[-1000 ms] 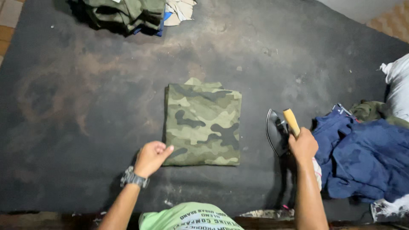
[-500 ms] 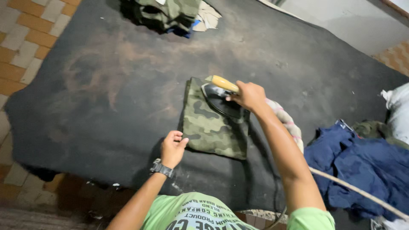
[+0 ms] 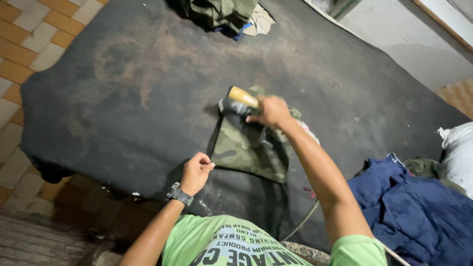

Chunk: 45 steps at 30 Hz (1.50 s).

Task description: The person irons and folds camouflage-patterned shirts on a dark ironing board. They smooth each shirt, use a steam iron to press it, fold it neatly, and place it on a growing stack. The process is repeated for multiple shirts.

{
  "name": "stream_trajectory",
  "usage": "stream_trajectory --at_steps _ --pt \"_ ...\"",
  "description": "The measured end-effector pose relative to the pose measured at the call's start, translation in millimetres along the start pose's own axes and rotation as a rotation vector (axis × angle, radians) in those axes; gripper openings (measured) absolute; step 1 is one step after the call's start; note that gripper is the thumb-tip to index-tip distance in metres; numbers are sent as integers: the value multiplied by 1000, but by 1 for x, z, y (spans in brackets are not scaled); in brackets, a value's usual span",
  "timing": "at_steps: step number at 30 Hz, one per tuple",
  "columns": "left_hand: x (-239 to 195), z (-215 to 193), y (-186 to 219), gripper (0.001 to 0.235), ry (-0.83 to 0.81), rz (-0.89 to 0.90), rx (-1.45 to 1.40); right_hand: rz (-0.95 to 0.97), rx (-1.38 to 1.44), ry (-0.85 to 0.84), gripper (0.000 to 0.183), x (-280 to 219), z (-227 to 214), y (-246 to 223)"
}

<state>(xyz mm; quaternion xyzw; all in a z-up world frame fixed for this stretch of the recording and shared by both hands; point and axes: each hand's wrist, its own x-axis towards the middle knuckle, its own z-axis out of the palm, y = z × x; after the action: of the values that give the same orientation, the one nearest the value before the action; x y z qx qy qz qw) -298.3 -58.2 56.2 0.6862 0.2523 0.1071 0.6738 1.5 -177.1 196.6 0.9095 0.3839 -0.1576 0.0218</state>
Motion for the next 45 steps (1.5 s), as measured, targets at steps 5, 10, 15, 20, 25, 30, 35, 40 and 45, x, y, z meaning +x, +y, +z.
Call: stream_trajectory --at_steps 5,10,15,20,25,30,35,40,45 --pt "4 -12 25 12 64 32 90 -343 -20 -96 54 -90 26 -45" --pt "7 -17 48 25 171 -2 368 -299 -48 -30 53 -93 31 -17" --pt "-2 -13 42 31 5 -106 446 150 -45 95 64 -30 -4 65" --pt "-2 1 18 34 77 -99 268 390 72 79 64 -18 -14 111" --pt "12 20 -19 28 46 -115 -110 119 31 120 62 -68 13 84" --pt "16 2 -55 20 7 -191 -274 -223 69 45 52 -175 58 26" --pt "12 -8 -40 22 -15 -115 -111 -157 89 145 47 -202 73 28" --pt "27 -21 24 38 -163 -249 384 218 96 341 59 -153 55 88" --pt "74 -23 62 62 -330 -146 743 478 55 368 62 -125 36 165"
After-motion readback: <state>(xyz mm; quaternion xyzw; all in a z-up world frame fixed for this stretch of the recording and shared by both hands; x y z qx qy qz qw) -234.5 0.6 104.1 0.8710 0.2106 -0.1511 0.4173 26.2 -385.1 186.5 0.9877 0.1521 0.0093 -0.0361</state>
